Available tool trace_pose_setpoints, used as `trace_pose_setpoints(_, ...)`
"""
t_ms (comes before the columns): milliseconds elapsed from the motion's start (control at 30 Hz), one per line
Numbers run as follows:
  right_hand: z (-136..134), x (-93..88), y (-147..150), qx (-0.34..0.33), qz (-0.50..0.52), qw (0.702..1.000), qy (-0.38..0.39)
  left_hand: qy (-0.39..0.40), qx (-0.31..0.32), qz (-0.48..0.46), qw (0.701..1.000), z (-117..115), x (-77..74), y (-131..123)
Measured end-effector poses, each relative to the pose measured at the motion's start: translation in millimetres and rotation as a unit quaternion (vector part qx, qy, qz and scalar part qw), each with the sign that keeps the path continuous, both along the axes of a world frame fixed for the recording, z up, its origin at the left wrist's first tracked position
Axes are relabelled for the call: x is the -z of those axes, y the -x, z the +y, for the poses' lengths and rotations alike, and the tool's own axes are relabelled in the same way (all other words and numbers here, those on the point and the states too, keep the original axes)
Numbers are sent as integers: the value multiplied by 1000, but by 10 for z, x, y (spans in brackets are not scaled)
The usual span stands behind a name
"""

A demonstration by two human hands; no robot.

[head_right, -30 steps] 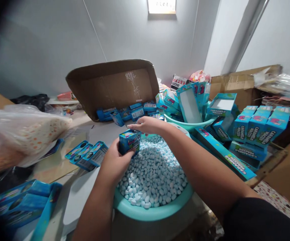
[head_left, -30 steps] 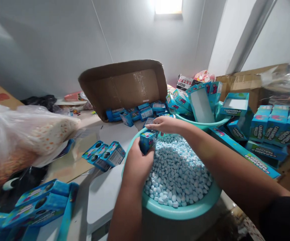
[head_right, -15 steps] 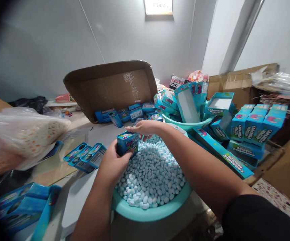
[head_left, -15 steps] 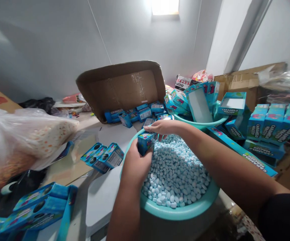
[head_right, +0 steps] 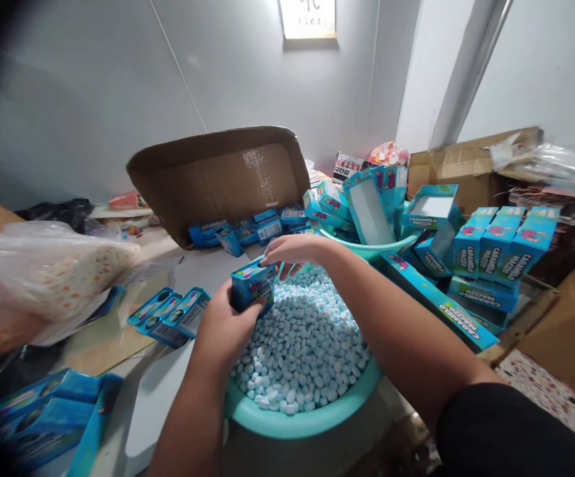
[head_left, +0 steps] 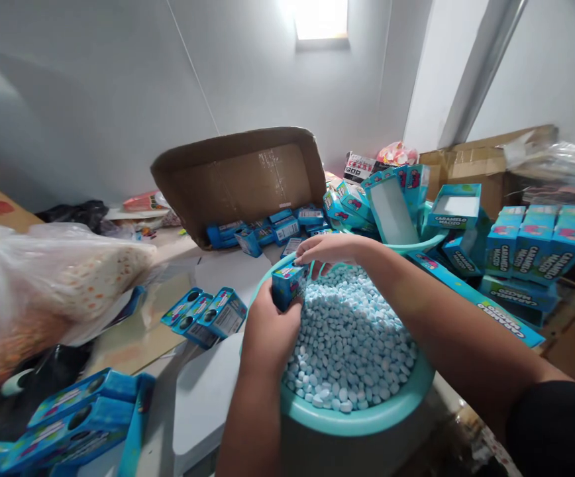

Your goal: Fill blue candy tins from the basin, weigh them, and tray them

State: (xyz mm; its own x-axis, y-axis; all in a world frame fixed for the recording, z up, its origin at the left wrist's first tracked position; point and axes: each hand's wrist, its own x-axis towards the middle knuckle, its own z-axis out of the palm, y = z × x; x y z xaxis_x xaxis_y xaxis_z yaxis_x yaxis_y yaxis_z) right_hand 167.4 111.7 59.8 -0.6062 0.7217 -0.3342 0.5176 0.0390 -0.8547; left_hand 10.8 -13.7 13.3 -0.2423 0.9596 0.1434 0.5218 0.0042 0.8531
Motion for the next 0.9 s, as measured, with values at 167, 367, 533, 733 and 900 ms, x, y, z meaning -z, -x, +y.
trace_pose_setpoints(167, 15, 26, 15, 8, 25, 999, 34, -14, 9, 19, 1000, -16, -1, 8)
trace_pose_setpoints(367, -10, 26, 61, 7, 19, 999, 43, -42, 28, 78, 996, -46, 5, 12)
trace_pose_setpoints(533, -13, 50, 89, 18, 20, 998, 49, -57, 39, 78, 995, -59, -14, 16)
trace_pose_setpoints(733, 16, 124, 104, 25, 65, 993, 98, -73, 34, 58, 995, -65, -6, 27)
trace_pose_setpoints(900, 38, 72, 60, 8, 177, 972, 157, -99, 5, -1, 995, -71, -37, 14)
